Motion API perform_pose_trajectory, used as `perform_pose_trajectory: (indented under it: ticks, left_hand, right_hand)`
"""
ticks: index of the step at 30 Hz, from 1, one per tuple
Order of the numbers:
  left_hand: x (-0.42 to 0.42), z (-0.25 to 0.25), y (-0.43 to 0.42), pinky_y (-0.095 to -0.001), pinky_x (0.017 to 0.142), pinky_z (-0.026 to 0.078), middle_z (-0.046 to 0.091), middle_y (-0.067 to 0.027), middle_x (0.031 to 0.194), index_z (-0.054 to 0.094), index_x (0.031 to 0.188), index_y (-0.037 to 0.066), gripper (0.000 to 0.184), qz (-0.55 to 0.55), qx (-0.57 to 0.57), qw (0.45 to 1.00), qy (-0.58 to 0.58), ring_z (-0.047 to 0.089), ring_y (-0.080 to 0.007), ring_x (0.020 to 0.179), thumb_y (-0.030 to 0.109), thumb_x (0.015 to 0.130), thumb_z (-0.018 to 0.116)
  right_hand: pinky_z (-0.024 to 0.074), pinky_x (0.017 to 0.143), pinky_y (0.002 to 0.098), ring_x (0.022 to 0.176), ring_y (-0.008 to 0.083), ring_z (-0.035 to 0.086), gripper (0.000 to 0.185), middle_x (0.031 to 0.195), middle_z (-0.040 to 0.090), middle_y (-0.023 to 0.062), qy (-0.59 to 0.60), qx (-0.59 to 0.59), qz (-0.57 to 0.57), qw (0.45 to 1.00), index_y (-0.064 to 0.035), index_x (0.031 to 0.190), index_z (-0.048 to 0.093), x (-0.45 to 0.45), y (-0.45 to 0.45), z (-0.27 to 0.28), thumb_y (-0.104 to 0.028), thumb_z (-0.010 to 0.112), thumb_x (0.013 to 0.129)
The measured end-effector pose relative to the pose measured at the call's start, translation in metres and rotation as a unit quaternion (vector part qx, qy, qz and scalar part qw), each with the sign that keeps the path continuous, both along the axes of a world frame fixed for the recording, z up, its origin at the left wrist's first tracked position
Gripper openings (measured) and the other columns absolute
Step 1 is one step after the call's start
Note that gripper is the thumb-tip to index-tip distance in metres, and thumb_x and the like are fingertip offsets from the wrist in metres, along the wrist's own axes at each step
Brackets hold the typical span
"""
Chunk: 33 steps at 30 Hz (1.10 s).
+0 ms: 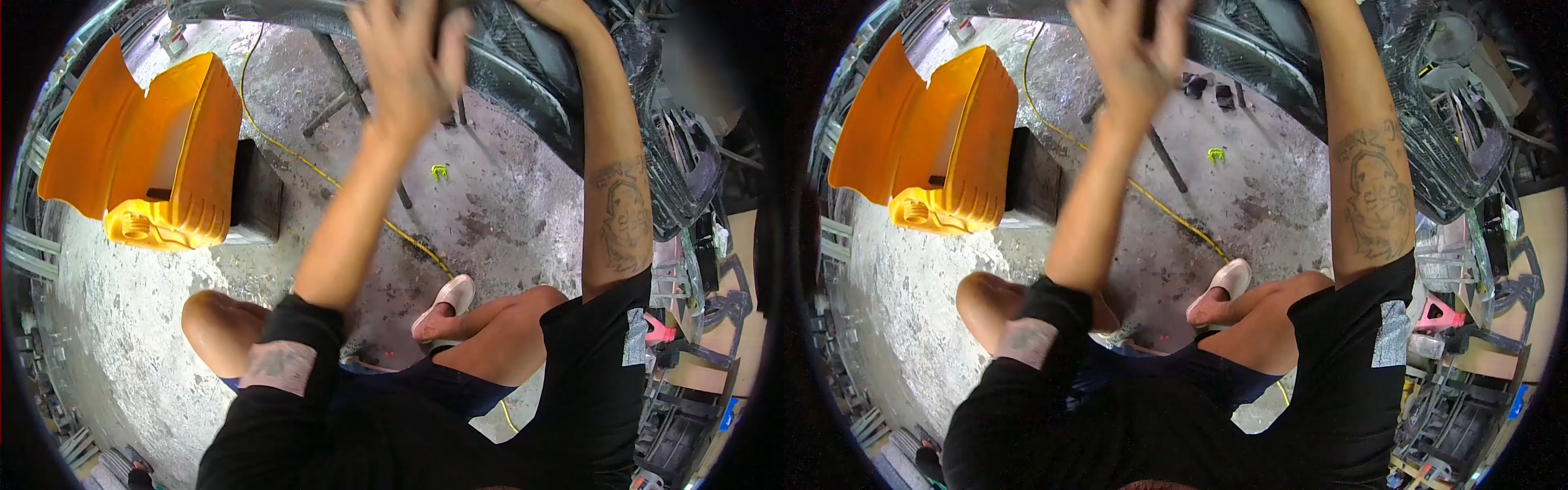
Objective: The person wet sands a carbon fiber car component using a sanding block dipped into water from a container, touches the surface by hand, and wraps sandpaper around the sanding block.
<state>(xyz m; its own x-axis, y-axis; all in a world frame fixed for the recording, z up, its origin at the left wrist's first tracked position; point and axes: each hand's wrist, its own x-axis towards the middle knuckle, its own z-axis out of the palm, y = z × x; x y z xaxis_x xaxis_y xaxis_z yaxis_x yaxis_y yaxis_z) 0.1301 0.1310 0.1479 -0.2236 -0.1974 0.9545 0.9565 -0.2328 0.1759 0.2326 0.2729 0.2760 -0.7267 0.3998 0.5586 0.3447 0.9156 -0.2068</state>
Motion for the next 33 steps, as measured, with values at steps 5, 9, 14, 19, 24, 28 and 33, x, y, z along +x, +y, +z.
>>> perform_pose_trajectory:
  ticks: [5, 9, 14, 19, 24, 28, 33]
  left_hand:
    - [0.028, -0.037, -0.029, -0.0477, 0.091, 0.044, 0.061, -0.0153, 0.122, 0.060, 0.142, 0.010, 0.062, -0.095, -0.177, 0.975, 0.097, 0.057, -0.0345, 0.105, 0.014, 0.082, 0.077]
    - [0.031, -0.038, -0.022, -0.0469, 0.090, 0.043, 0.062, -0.0158, 0.116, 0.065, 0.134, 0.010, 0.056, -0.064, -0.121, 0.987, 0.081, 0.057, -0.0347, 0.105, 0.016, 0.081, 0.080]
    - [0.046, -0.042, -0.022, -0.0491, 0.091, 0.042, 0.062, -0.0166, 0.115, 0.066, 0.132, 0.009, 0.052, -0.099, -0.143, 0.983, 0.058, 0.057, -0.0359, 0.105, 0.016, 0.081, 0.080]
    - [0.034, -0.036, -0.020, -0.0481, 0.093, 0.042, 0.062, -0.0164, 0.119, 0.066, 0.131, 0.009, 0.051, -0.065, -0.130, 0.987, 0.076, 0.057, -0.0355, 0.107, 0.016, 0.082, 0.080]
    - [0.046, -0.053, -0.020, -0.0436, 0.096, 0.040, 0.063, -0.0149, 0.119, 0.061, 0.145, 0.003, 0.069, -0.093, -0.185, 0.977, 0.055, 0.054, -0.0300, 0.110, 0.021, 0.083, 0.083]
    - [0.008, -0.034, -0.001, -0.0438, 0.088, 0.044, 0.064, -0.0141, 0.117, 0.070, 0.123, 0.007, 0.043, -0.106, -0.132, 0.979, 0.109, 0.056, -0.0330, 0.101, 0.015, 0.082, 0.079]
    - [0.068, -0.054, -0.030, -0.0446, 0.083, 0.046, 0.067, -0.0121, 0.102, 0.071, 0.103, 0.010, 0.022, -0.109, -0.140, 0.984, -0.021, 0.061, -0.0342, 0.093, 0.010, 0.082, 0.077]
  right_hand:
    - [0.0278, 0.125, 0.0461, 0.151, 0.0464, 0.032, 0.120, 0.159, 0.033, 0.0360, -0.015, -0.010, -0.018, 1.000, 0.0012, 0.162, 0.028, 0.001, -0.004, 0.002, -0.063, 0.083, 0.076]
    - [0.0276, 0.125, 0.0461, 0.151, 0.0463, 0.032, 0.119, 0.160, 0.033, 0.0354, -0.002, 0.000, -0.002, 1.000, -0.0005, 0.163, 0.028, 0.001, -0.007, 0.001, -0.062, 0.082, 0.077]
    - [0.0274, 0.125, 0.0458, 0.151, 0.0456, 0.032, 0.114, 0.159, 0.033, 0.0361, -0.017, -0.006, -0.035, 0.999, -0.0004, 0.163, 0.028, 0.004, -0.007, 0.003, -0.059, 0.080, 0.080]
    - [0.0264, 0.126, 0.0462, 0.152, 0.0460, 0.030, 0.118, 0.160, 0.032, 0.0368, -0.003, -0.002, 0.018, 1.000, 0.0001, 0.163, 0.027, 0.000, 0.005, -0.004, -0.062, 0.080, 0.079]
    - [0.0280, 0.125, 0.0467, 0.150, 0.0472, 0.033, 0.122, 0.158, 0.035, 0.0364, -0.016, -0.011, -0.025, 1.000, -0.0005, 0.163, 0.028, 0.003, -0.007, 0.001, -0.067, 0.081, 0.075]
    - [0.0291, 0.125, 0.0468, 0.150, 0.0464, 0.034, 0.123, 0.158, 0.035, 0.0362, -0.018, -0.006, -0.008, 1.000, -0.0005, 0.163, 0.027, 0.002, 0.011, -0.005, -0.067, 0.081, 0.075]
    - [0.0287, 0.125, 0.0463, 0.151, 0.0455, 0.033, 0.122, 0.159, 0.035, 0.0354, -0.021, 0.003, -0.007, 1.000, -0.0005, 0.163, 0.027, -0.003, 0.010, 0.007, -0.067, 0.081, 0.076]
